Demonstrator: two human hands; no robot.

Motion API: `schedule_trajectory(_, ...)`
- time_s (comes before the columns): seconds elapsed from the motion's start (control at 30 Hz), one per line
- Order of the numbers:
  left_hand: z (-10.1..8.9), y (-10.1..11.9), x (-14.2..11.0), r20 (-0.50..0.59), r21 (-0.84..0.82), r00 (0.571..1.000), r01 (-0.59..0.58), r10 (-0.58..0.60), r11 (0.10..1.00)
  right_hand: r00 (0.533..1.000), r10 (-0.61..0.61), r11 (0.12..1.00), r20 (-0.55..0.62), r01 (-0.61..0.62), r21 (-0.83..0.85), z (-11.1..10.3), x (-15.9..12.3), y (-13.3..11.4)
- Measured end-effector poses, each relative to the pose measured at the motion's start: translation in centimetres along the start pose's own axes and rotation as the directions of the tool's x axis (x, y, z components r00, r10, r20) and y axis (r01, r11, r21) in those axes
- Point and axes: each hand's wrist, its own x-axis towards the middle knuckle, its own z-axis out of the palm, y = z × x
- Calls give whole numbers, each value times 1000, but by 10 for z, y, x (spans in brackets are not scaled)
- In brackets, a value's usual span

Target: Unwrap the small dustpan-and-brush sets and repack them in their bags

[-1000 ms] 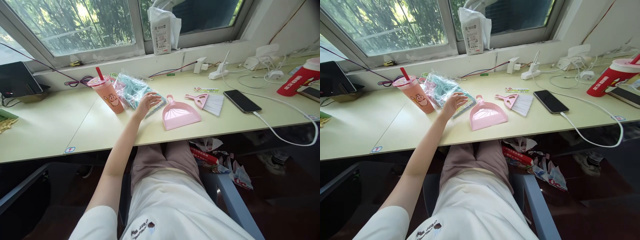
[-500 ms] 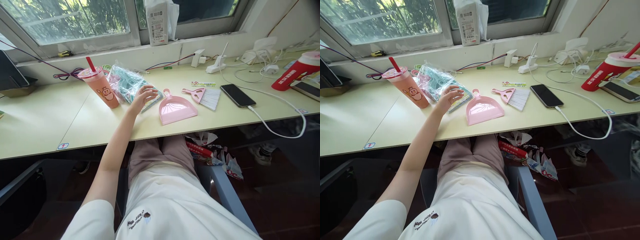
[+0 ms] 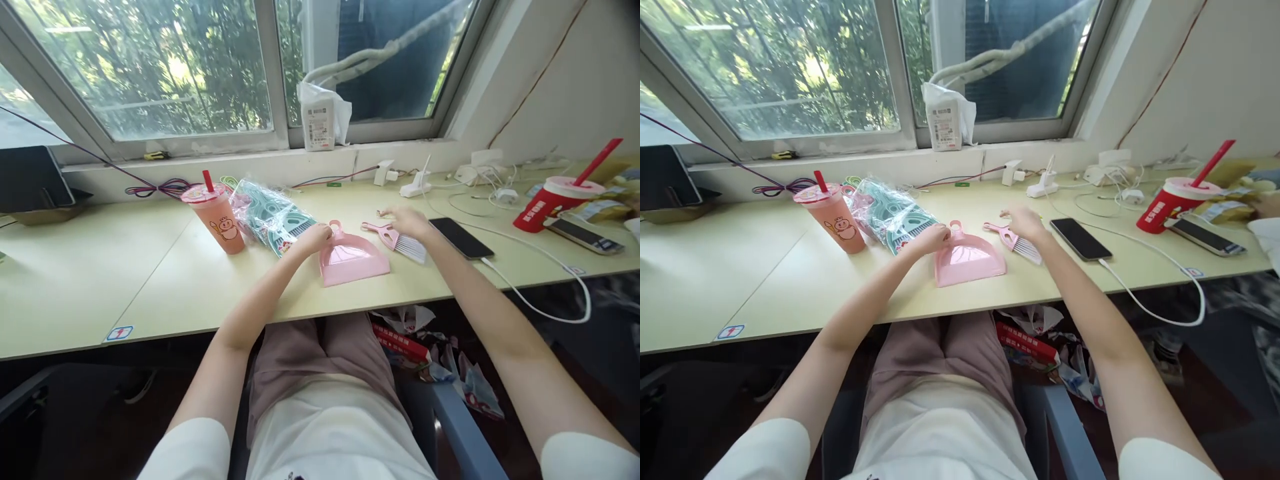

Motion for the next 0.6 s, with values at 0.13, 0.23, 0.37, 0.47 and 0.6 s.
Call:
schedule_trajectory(0.13,-11,-29,2,-196,-252,974,59,-110,966,989,-39,998,140,44,-35,29,28,13)
schedule_trajectory(0.23,-21,-39,-2,-337,-467,903,88,-269,880,980,-52,995,194,67,-69,36,44,23)
schedule_trajectory(0.37,-27,-42,-4,-410,-693,756,105,-510,713,953,-31,996,302,56,-74,27,49,20)
schedule_trajectory(0.47,-24,-44,-3,-424,-755,713,62,-558,652,894,-192,962,406,88,260,15,38,0)
schedule_trajectory(0.6,-20,-49,-3,-429,-737,723,67,-542,673,845,-393,732,362,49,680,-8,15,-24)
